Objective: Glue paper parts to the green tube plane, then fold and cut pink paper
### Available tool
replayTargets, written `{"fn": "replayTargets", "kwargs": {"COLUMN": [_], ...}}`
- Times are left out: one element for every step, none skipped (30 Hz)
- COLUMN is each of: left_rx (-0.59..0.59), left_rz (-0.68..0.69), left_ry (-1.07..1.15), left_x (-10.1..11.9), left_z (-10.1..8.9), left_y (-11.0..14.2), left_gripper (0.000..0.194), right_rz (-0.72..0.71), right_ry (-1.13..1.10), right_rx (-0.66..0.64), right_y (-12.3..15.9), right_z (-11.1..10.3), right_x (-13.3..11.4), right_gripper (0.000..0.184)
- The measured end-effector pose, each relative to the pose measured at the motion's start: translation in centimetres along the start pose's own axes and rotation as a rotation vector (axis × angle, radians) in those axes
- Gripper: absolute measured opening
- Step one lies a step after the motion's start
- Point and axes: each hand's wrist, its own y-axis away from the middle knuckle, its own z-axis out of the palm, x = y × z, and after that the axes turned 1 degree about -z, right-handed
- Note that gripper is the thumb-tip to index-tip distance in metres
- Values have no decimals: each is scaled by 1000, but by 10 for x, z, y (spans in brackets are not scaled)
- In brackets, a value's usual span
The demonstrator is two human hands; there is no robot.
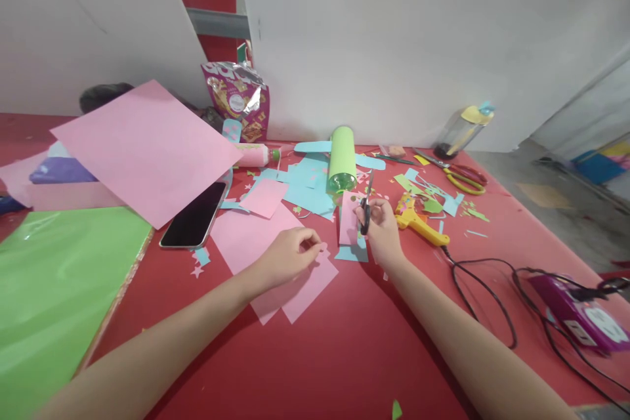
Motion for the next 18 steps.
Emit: {"fn": "replayTargets", "kwargs": {"left_rx": [8,18,27,35,43,55,70,88,102,114,121,131,148,173,198,215,217,203], "left_rz": [-3,-3,-1,4,14,29,45,62,75,86,95,105,120,136,150,158,155,142], "left_ry": [1,0,-4,-11,-21,-34,-50,-68,-86,-104,-122,-141,-161,-179,-192,-194,-183,-157], "left_x": [0,0,0,0,0,0,0,-1,-1,-2,-2,-3,-4,-5,-5,-6,-6,-6], "left_z": [0,-1,-1,-2,-2,-2,-3,-3,-3,-3,-3,-3,-3,-3,-3,-3,-3,-3], "left_y": [0,-1,-1,-1,-1,-1,-1,-1,-1,-1,-2,-2,-2,-2,-3,-3,-3,-3], "left_gripper": [15,15,15,16,16,17,17,17,16,16,16,17,17,17,16,15,15,15], "right_rz": [7,12,13,13,4,-1,3,10,6,3,3,2,3,2,-1,-7,-14,-24], "right_ry": [-7,-20,-34,-51,-66,-70,-75,-90,-110,-124,-132,-134,-129,-122,-114,-108,-105,-105], "right_rx": [-9,-20,-37,-59,-88,-131,-170,-214,-252,-284,-309,-324,-333,-335,-334,-333,-334,-336], "right_y": [1,4,7,11,16,22,27,33,38,43,47,50,52,54,55,56,56,56], "right_z": [1,2,3,4,6,8,10,12,14,17,19,20,22,22,23,23,23,22], "right_x": [-1,-3,-4,-6,-8,-9,-11,-11,-12,-11,-11,-10,-9,-8,-7,-6,-5,-4], "right_gripper": [28,29,29,29,28,26,25,24,24,24,25,26,28,28,29,29,29,28]}}
